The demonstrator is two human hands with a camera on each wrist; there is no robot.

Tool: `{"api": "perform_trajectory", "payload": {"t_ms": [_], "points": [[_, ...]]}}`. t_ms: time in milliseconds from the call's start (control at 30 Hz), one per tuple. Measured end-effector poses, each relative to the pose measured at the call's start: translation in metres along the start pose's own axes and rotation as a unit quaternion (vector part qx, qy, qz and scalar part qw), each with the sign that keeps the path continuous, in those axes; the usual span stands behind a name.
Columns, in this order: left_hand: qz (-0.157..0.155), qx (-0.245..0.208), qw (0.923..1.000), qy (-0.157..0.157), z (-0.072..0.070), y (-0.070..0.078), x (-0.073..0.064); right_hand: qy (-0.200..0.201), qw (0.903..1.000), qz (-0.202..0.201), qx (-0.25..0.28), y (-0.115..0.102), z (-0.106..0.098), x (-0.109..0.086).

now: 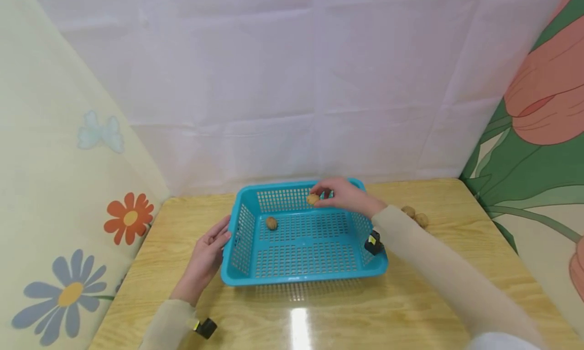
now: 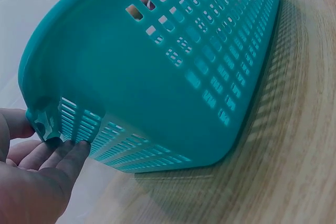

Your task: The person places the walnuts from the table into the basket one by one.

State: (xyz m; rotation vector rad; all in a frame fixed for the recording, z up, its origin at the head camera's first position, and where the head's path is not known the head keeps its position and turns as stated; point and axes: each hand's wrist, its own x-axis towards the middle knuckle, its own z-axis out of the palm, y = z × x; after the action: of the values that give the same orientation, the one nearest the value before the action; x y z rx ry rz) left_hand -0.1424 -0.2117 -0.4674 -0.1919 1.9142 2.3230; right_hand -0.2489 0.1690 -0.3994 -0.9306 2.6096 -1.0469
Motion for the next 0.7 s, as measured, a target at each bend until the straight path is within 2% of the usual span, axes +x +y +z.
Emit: {"api": "perform_trajectory", "payload": {"t_ms": [267,500,700], "points": [[0.006,0.009,0.9999,-0.004,-0.001,0.000,-0.001,-0.049,0.9982,0.010,-0.033,0.000,0.041,0.032],[0.000,0.005,1.0000,-0.004,0.000,0.001,0.000,-0.048,0.9971,0.032,-0.050,0.002,0.074,0.050],[-0.002,-0.001,1.0000,-0.002,-0.001,-0.001,0.001,-0.056,0.9968,0.027,-0.051,0.005,0.095,0.060]]}}
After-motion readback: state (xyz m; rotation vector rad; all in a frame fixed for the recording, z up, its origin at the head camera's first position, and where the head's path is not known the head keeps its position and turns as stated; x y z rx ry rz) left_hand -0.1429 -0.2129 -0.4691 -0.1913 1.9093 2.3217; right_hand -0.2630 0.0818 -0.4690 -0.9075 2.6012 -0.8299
